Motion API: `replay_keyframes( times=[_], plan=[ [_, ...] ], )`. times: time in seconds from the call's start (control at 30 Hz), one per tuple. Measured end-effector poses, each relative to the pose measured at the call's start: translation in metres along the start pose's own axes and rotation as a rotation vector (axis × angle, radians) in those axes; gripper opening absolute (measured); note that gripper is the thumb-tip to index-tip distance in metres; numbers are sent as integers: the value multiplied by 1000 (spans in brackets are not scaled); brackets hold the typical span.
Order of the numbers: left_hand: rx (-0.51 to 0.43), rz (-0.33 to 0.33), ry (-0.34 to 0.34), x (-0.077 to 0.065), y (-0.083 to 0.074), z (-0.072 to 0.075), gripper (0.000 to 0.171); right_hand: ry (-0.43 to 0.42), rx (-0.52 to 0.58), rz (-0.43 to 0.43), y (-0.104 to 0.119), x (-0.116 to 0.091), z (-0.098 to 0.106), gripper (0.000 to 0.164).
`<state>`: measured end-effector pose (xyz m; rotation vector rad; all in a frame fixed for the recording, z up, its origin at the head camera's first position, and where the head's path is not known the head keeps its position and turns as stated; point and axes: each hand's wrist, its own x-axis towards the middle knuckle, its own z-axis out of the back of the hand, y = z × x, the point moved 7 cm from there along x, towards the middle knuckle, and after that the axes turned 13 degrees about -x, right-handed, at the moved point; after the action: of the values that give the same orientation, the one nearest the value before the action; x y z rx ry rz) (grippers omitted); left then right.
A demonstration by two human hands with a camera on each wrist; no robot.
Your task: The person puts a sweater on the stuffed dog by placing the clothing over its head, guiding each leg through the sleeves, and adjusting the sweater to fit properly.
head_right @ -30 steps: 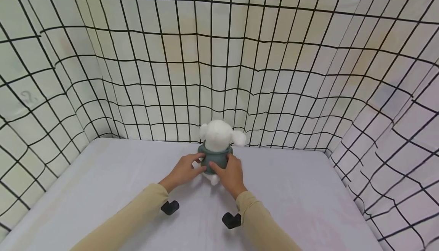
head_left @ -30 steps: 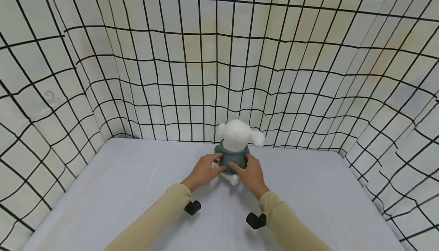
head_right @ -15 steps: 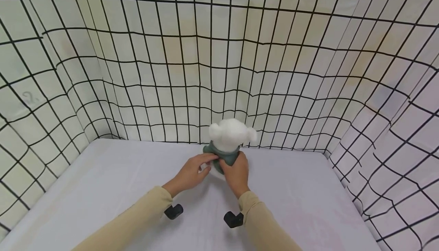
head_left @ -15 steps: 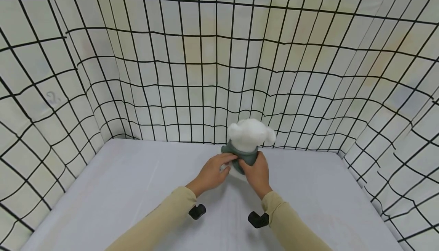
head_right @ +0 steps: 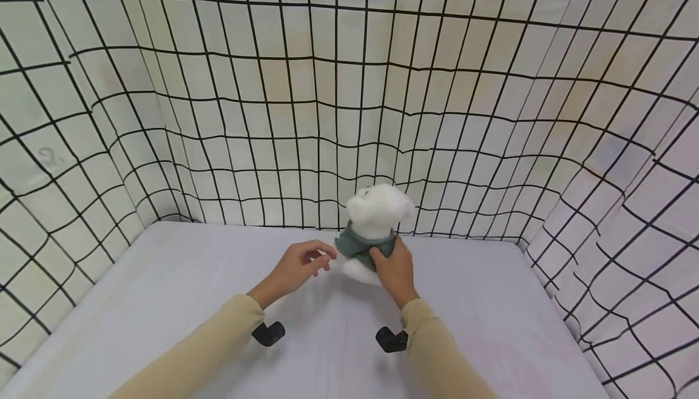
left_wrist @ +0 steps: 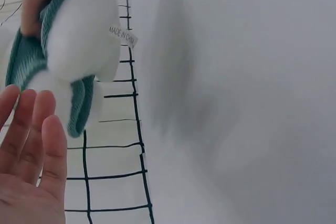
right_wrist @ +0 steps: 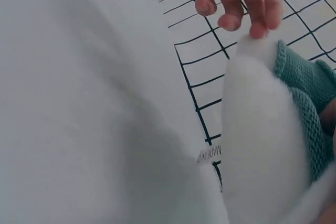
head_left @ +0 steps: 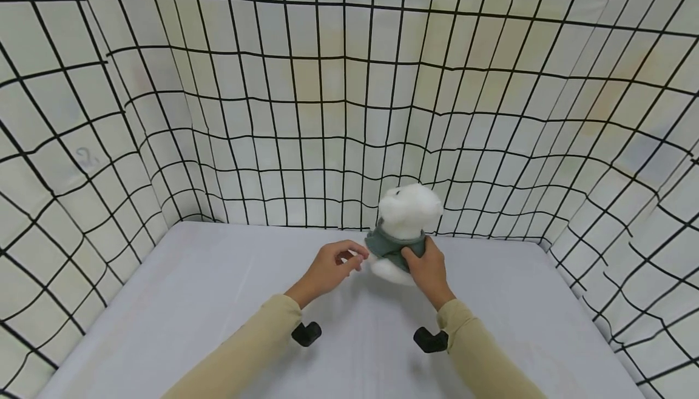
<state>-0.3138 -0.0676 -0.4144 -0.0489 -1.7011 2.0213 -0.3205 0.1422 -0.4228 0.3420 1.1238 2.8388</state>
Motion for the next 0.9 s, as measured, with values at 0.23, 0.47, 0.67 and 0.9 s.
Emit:
replay_keyframes(
  times=[0.23, 0.47, 0.67, 0.9],
  plan=[
    [-156, 90, -184, 7, 10, 21, 23, 223, 105, -36, -14, 5, 2, 50],
    [-96, 219, -230, 6, 25, 22, 24, 384, 239, -52, -19, -2, 2, 51],
    [-187, 308, -63, 9, 33, 5, 43, 534, 404, -7, -13, -13, -3, 51],
    [-494, 401, 199, 4, 32, -21, 67, 690, 590, 85, 1, -25, -11, 39]
  ],
)
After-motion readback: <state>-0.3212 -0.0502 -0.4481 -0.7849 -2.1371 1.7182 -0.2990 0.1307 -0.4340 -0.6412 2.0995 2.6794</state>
